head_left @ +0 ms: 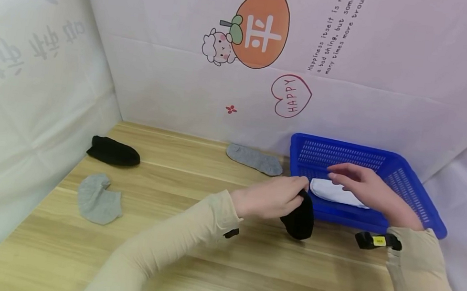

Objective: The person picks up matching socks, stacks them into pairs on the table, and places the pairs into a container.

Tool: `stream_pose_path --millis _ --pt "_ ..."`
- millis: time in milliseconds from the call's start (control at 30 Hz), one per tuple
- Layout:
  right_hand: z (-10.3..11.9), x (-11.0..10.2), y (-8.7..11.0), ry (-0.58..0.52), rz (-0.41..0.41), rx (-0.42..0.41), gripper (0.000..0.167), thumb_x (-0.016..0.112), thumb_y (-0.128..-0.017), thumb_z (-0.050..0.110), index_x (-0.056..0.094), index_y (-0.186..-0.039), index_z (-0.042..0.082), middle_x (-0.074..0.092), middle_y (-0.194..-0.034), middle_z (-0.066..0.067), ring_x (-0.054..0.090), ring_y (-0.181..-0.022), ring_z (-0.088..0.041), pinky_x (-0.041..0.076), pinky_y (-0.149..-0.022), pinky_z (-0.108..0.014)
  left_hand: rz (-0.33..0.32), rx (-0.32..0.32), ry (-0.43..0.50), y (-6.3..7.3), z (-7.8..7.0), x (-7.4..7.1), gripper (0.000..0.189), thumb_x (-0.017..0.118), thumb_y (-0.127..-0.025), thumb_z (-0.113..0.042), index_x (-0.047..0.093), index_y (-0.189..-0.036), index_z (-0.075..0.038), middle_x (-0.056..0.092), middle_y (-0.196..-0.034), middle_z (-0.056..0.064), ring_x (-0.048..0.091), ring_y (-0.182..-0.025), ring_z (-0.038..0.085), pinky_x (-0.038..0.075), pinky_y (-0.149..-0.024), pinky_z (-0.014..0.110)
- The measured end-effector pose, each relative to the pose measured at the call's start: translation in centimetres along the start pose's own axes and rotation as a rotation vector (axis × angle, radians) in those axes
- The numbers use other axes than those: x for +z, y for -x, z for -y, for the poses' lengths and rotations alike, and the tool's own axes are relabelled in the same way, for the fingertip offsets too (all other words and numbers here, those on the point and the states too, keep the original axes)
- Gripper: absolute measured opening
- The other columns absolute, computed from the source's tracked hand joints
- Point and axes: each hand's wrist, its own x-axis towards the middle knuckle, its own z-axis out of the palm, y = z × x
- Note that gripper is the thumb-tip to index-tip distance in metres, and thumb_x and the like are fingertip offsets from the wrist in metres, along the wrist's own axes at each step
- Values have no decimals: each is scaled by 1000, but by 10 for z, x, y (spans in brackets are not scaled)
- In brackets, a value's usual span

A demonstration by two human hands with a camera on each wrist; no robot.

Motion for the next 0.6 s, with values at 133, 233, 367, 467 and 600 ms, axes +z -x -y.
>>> stream_pose_path --millis 133,233,367,467,600 --pt "5 4 0 -4 1 -14 51 52 -108 37 53 -142 0 61 -132 -24 60 -117 -38 53 -91 -44 -40 -18 -5 2 2 -10 11 44 -109 -17 50 -114 -10 56 -100 -2 55 -85 10 47 -75 23" --pt "8 7 -2 -3 -2 -31 49 53 -108 36 55 -141 0 62 -130 -23 61 -116 -37 54 -89 -39 -71 -37 -2 3 4 -17 10 44 -109 -18 51 -113 -11 56 -94 -3 56 -80 11 47 -70 24" --pt "11 10 -5 -18 -9 -60 47 50 -109 35 56 -140 -1 63 -129 -22 62 -115 -36 54 -90 -45 -107 -58 13 5 7 -26 12 43 -110 -18 52 -114 -10 57 -89 -2 56 -75 12 46 -65 25" --pt "13 15 -7 -59 -12 -93 47 44 -111 33 56 -139 -3 63 -129 -24 61 -116 -37 52 -92 -51 -131 -62 30 7 9 -33 13 42 -110 -18 51 -115 -9 57 -87 0 55 -73 12 45 -64 25" --pt "16 23 -10 -143 -4 -106 54 34 -113 37 56 -138 -6 62 -131 -25 59 -119 -40 49 -95 -55 -166 -57 48 8 12 -38 13 42 -110 -16 50 -116 -8 56 -85 2 54 -73 14 44 -65 26"
